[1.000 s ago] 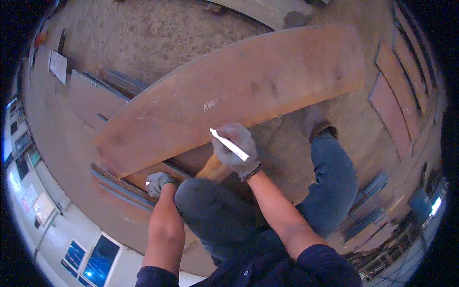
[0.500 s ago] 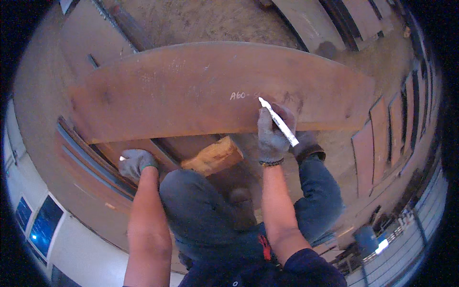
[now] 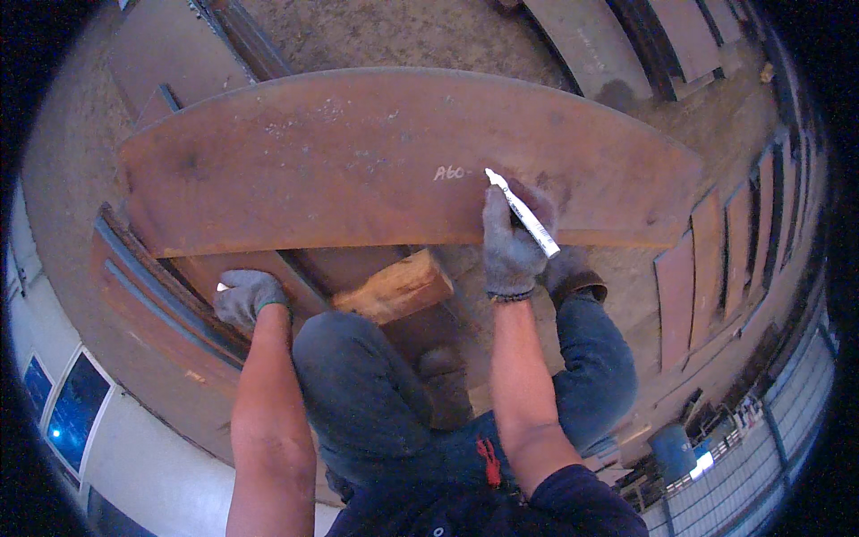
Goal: The person walks through a workshop, picks up curved metal sheets, and stacks them on the floor. The person then uses a white marker to label one of the sheets before placing it back in the stack.
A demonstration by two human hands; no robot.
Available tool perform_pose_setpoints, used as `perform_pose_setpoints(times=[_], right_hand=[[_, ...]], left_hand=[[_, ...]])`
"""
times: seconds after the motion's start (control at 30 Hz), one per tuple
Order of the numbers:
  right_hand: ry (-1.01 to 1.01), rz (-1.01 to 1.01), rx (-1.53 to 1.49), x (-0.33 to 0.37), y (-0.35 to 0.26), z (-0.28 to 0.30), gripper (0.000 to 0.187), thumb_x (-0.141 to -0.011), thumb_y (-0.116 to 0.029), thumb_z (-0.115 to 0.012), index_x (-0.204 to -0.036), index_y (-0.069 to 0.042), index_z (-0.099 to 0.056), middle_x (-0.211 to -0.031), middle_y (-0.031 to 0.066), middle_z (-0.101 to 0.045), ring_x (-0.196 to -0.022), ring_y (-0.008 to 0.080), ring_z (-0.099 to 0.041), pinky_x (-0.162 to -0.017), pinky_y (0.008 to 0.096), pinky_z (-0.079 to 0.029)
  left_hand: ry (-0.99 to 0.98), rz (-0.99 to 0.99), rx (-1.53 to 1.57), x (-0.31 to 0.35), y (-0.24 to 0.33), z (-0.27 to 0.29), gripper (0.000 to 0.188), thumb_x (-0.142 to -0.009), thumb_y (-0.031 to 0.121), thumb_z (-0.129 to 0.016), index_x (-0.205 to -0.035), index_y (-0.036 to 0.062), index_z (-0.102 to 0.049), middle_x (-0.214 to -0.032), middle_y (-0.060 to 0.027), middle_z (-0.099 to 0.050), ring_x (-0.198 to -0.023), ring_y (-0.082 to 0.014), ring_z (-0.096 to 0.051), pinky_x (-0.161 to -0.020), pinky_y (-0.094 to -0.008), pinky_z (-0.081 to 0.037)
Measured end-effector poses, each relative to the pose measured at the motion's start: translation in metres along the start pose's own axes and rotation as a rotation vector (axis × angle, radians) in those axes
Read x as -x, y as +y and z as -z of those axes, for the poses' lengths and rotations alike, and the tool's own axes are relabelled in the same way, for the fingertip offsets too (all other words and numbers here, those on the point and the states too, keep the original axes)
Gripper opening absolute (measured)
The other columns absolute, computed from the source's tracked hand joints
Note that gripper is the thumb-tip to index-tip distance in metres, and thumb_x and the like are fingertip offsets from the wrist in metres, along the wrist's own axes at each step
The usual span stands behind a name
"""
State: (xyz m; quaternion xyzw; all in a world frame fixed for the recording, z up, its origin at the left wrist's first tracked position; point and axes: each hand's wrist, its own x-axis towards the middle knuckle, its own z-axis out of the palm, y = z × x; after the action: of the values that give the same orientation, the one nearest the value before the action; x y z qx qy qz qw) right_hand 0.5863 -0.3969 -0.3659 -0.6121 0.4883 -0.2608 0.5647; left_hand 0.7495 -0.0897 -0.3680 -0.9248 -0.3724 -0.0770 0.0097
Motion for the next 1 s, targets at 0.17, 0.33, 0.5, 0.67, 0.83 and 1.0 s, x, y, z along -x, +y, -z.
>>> perform_pose_setpoints(times=[0.17, 0.33, 0.5, 0.67, 0.83, 1.0], right_hand=[[0.045, 0.062, -0.04, 0.0, 0.002, 0.0, 0.023, -0.092, -0.005, -0.075, -0.111, 0.001, -0.064, -0.092, 0.0079, -0.071, -0.078, 0.0111, -0.067, -0.067, 0.0248, -0.056], [0.004, -0.009, 0.011, -0.001, -0.002, 0.001, 0.021, -0.091, -0.004, -0.075, -0.109, 0.001, -0.065, -0.092, 0.008, -0.071, -0.078, 0.0116, -0.067, -0.067, 0.025, -0.056], [0.013, 0.085, 0.058, 0.001, -0.002, 0.002, 0.021, -0.089, -0.003, -0.077, -0.107, 0.001, -0.066, -0.091, 0.0077, -0.071, -0.078, 0.0121, -0.067, -0.067, 0.0254, -0.056], [-0.064, 0.21, 0.142, -0.001, 0.001, 0.008, 0.022, -0.089, -0.002, -0.076, -0.107, 0.0, -0.065, -0.09, 0.0078, -0.07, -0.077, 0.0122, -0.067, -0.067, 0.0265, -0.056], [0.012, -0.082, -0.025, -0.001, -0.002, 0.009, 0.026, -0.09, -0.002, -0.075, -0.112, -0.001, -0.061, -0.092, 0.0081, -0.069, -0.078, 0.0115, -0.066, -0.067, 0.0263, -0.056], [0.089, -0.01, -0.073, 0.001, -0.004, 0.003, 0.017, -0.089, -0.006, -0.077, -0.101, 0.003, -0.069, -0.087, 0.0088, -0.071, -0.075, 0.0127, -0.067, -0.066, 0.0274, -0.056]], left_hand=[[-0.013, -0.01, 0.066, 0.0, 0.001, 0.003, 0.052, -0.098, 0.037, -0.047, -0.099, -0.0122, -0.064, -0.103, -0.0384, -0.064, -0.096, -0.0519, -0.064, -0.085, -0.0587, -0.051], [-0.027, 0.007, 0.06, 0.004, 0.003, 0.005, 0.051, -0.098, 0.036, -0.046, -0.099, -0.0123, -0.064, -0.104, -0.0378, -0.065, -0.099, -0.0523, -0.064, -0.087, -0.0584, -0.05], [-0.018, 0.027, 0.055, 0.003, 0.001, 0.003, 0.052, -0.098, 0.037, -0.045, -0.102, -0.0119, -0.063, -0.108, -0.0382, -0.063, -0.105, -0.0525, -0.062, -0.089, -0.058, -0.05], [-0.005, -0.004, 0.057, 0.004, 0.007, 0.008, 0.054, -0.099, 0.039, -0.044, -0.101, -0.0112, -0.064, -0.108, -0.0384, -0.063, -0.103, -0.0518, -0.062, -0.089, -0.0582, -0.05], [-0.053, 0.051, 0.049, 0.009, 0.012, 0.012, 0.054, -0.097, 0.039, -0.045, -0.102, -0.0102, -0.066, -0.109, -0.0367, -0.064, -0.101, -0.05, -0.065, -0.087, -0.0573, -0.052], [-0.055, 0.009, 0.002, -0.002, 0.0, 0.0, 0.053, -0.098, 0.041, -0.046, -0.112, -0.0081, -0.061, -0.119, -0.0352, -0.057, -0.102, -0.0495, -0.063, -0.084, -0.0578, -0.053]])
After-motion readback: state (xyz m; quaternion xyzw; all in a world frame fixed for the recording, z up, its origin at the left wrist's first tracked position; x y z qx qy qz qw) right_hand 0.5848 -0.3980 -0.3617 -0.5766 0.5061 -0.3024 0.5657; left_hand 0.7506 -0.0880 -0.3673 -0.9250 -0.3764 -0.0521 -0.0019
